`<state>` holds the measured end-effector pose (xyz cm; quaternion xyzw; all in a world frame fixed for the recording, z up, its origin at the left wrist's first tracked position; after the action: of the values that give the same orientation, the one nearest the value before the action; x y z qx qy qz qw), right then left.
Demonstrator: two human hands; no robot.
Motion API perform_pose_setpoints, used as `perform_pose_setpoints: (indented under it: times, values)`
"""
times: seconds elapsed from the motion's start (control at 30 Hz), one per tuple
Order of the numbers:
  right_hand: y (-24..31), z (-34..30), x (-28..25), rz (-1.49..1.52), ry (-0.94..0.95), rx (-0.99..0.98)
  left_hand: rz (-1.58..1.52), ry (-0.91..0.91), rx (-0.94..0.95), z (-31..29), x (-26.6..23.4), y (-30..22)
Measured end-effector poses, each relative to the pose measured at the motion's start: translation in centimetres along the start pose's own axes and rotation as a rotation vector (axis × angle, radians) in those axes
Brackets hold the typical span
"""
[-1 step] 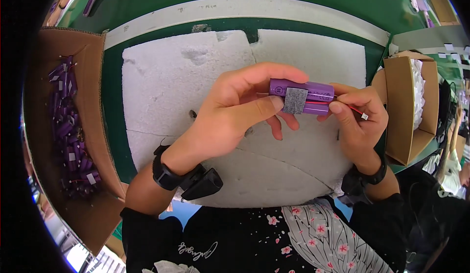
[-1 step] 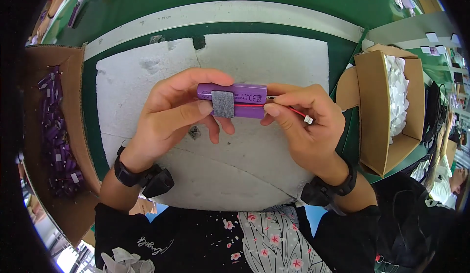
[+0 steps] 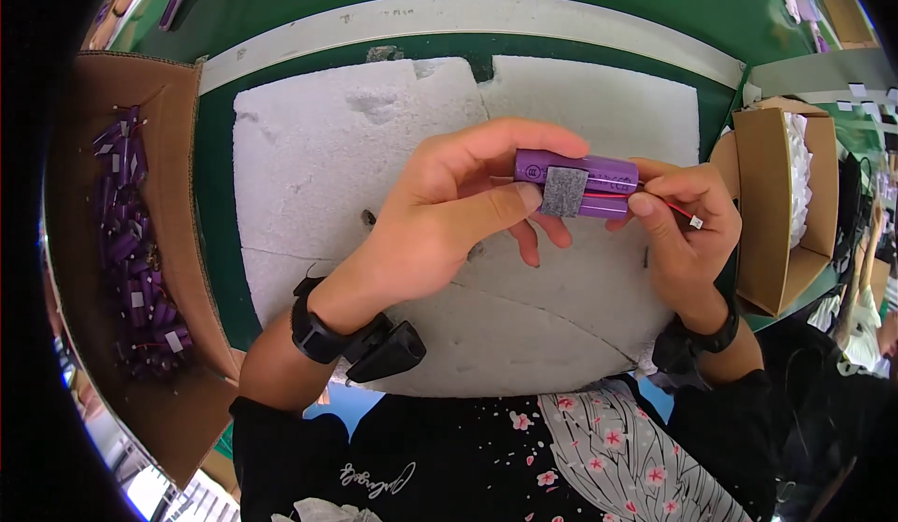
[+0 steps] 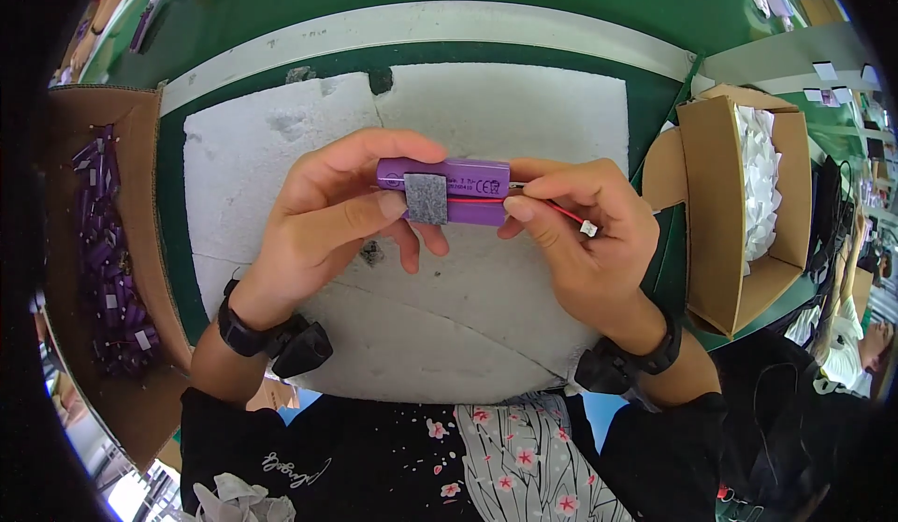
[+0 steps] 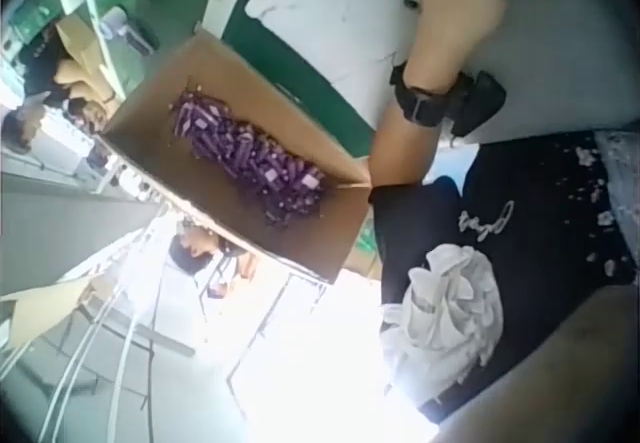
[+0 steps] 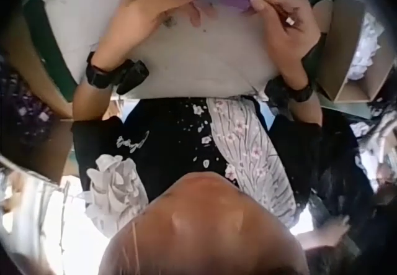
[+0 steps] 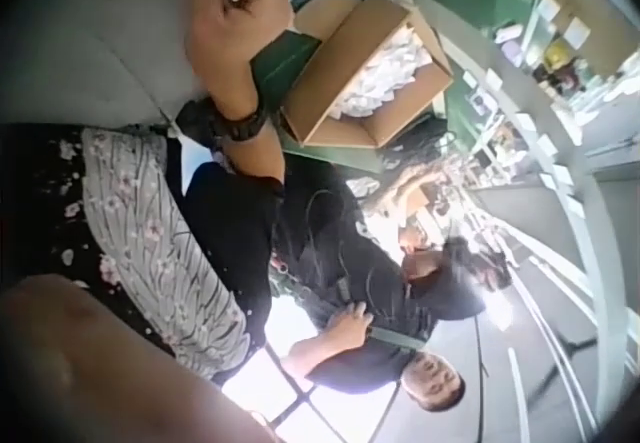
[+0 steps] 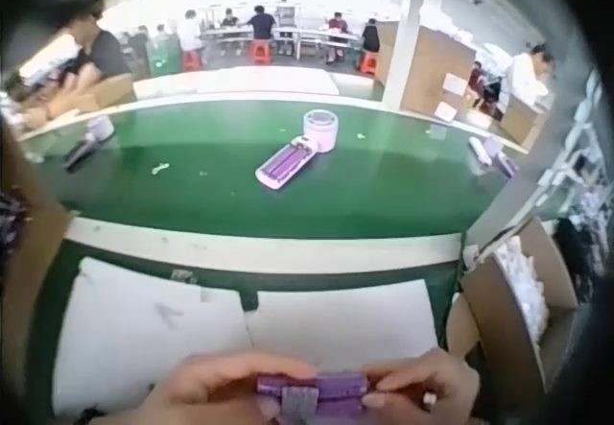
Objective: The person applies a piece of tape to a battery pack, picks up a handheld fan, and inserts the battery pack into the fan's housing. They then connect the battery wires to the circuit board.
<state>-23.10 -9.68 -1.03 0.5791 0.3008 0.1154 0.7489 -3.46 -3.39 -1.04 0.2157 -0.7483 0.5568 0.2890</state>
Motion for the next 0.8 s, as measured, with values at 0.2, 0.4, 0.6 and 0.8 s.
perform_pose_setpoints:
  times: [0.2, 0.4, 0.6, 0.8]
  values:
    - [0.22, 0.15, 0.04, 0.123, -0.011, 0.059, 0.032, 0.018, 0.025, 0.02, -0.11, -0.01]
    - [0.02, -0.02, -0.12, 0.126, 0.044, 0.075, 0.027, 0.013, 0.026, 0.10, -0.16, -0.03]
    - [-0.19, 0.20, 0.05, 0.144, 0.087, 0.009, -0.146, 0.002, 0.019, 0.15, -0.63, -0.29]
    - [-0.29, 0.21, -0.11, 0.198, 0.176, 0.019, -0.185, -0.034, 0.012, 0.14, -0.35, -0.22]
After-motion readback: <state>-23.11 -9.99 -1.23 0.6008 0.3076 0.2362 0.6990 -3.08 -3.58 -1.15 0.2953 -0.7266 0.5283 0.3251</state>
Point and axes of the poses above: each hand's wrist, its own z-axis towards the middle knuckle, its own x-axis out of the palm, y = z × x, the point moved 2 cm from there along z, towards the middle knuckle, and after that the axes turned 10 degrees about -z, right-handed, at the moved point
